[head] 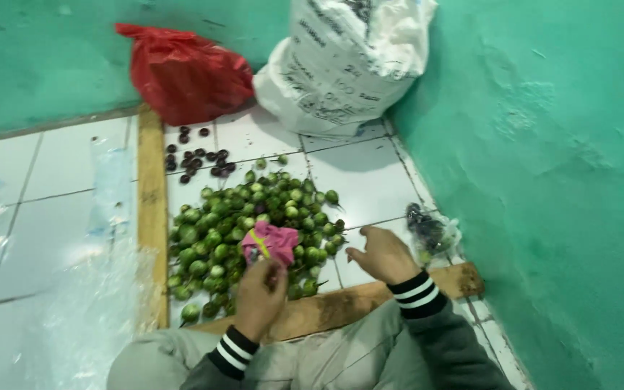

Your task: Cleaning and sorting small green fruits with a cloth and bagging them

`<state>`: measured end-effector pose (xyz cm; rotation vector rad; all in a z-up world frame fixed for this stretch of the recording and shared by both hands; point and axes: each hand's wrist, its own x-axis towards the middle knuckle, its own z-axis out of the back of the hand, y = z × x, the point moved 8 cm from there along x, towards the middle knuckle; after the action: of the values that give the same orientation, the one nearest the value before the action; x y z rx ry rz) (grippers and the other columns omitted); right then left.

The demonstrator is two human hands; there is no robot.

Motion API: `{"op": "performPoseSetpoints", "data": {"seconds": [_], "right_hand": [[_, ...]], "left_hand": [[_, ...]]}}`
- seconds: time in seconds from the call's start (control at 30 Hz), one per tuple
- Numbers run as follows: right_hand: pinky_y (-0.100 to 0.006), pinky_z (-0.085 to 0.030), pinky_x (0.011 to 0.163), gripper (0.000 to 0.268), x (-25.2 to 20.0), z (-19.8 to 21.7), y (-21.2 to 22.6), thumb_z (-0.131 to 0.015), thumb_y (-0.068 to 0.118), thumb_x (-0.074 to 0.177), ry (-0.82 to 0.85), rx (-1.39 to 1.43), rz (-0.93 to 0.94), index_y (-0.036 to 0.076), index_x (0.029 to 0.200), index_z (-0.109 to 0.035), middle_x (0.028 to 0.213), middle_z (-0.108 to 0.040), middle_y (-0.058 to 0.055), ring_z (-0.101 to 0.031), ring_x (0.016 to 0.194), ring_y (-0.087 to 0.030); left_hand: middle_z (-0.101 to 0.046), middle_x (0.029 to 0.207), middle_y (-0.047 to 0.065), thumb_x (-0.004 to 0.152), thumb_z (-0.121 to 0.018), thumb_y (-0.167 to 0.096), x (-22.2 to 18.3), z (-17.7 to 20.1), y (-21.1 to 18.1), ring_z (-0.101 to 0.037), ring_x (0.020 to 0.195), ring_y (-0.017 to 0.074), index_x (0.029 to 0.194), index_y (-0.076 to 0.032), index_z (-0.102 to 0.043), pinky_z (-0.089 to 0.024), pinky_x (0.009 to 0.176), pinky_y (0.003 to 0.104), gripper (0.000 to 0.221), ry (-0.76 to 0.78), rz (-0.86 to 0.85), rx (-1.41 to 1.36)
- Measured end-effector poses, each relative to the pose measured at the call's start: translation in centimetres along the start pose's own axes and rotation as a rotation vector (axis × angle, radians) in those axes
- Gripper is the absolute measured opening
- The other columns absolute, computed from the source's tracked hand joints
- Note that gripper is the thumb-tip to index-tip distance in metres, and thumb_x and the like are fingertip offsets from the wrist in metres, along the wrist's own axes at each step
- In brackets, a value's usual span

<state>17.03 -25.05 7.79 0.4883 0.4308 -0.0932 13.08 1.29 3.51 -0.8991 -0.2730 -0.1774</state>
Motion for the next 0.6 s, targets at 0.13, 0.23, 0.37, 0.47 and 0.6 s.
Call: {"op": "performPoseSetpoints", "data": {"seconds": [0.13, 0.23, 0.37, 0.47, 0.6], "right_hand": [[-0.042, -0.057, 0.074, 0.047, 0.8, -5.6, 4.6, -0.072, 0.043, 0.093, 0.050, -0.005, 0.181, 0.010, 0.126, -0.067, 0.093, -0.076, -0.011, -0.073, 0.091, -0.028], [-0.043, -0.061, 0.079, 0.063, 0.9, -11.1, 5.4, -0.066, 0.045, 0.097, 0.160, -0.033, 0.179, 0.001, 0.141, -0.053, 0.095, -0.077, -0.017, -0.075, 0.090, -0.029], [-0.044, -0.056, 0.070, 0.044, 1.5, -14.1, 5.6, -0.068, 0.036, 0.094, 0.111, -0.014, 0.220, 0.005, 0.126, -0.065, 0.098, -0.074, -0.015, -0.071, 0.085, -0.029], [-0.041, -0.056, 0.083, 0.044, -0.3, -12.8, 7.4, -0.066, 0.036, 0.097, 0.172, 0.152, 0.134, 0.007, 0.129, -0.064, 0.109, -0.072, -0.012, -0.070, 0.097, -0.026], [-0.043, -0.058, 0.095, 0.091, 0.4, -12.3, 8.0, -0.037, 0.071, 0.085, 0.195, 0.597, 0.058, 0.014, 0.157, -0.036, 0.154, -0.051, -0.014, -0.070, 0.115, -0.028]], "left_hand": [[-0.053, 0.076, 0.008, 0.097, -0.064, -0.049, 0.6, 3.3, 4.4, -0.056, 0.077, 0.0274, 0.078, -0.012, -0.057, -0.044, 0.070, 0.042, 0.042, -0.083, 0.239, 0.242], [-0.056, 0.127, 0.022, 0.088, -0.065, -0.062, 0.8, 2.2, 8.6, -0.057, 0.119, 0.0417, 0.135, 0.001, -0.055, -0.049, 0.099, 0.052, 0.079, -0.025, 0.505, 0.189], [-0.056, 0.112, 0.019, 0.085, -0.065, -0.064, 1.9, -0.1, 11.1, -0.058, 0.109, 0.0415, 0.114, -0.006, -0.066, -0.047, 0.096, 0.051, 0.064, 0.002, 0.488, 0.287], [-0.058, 0.098, 0.011, 0.088, -0.068, -0.041, 1.9, -1.1, 10.6, -0.056, 0.098, 0.0321, 0.097, -0.013, -0.068, -0.045, 0.088, 0.046, 0.029, -0.033, 0.384, 0.223], [-0.062, 0.113, 0.013, 0.079, -0.070, -0.012, 0.8, 1.3, 1.5, -0.054, 0.109, 0.0299, 0.110, -0.009, -0.063, -0.043, 0.093, 0.039, 0.032, -0.268, -0.036, -0.113]]}}
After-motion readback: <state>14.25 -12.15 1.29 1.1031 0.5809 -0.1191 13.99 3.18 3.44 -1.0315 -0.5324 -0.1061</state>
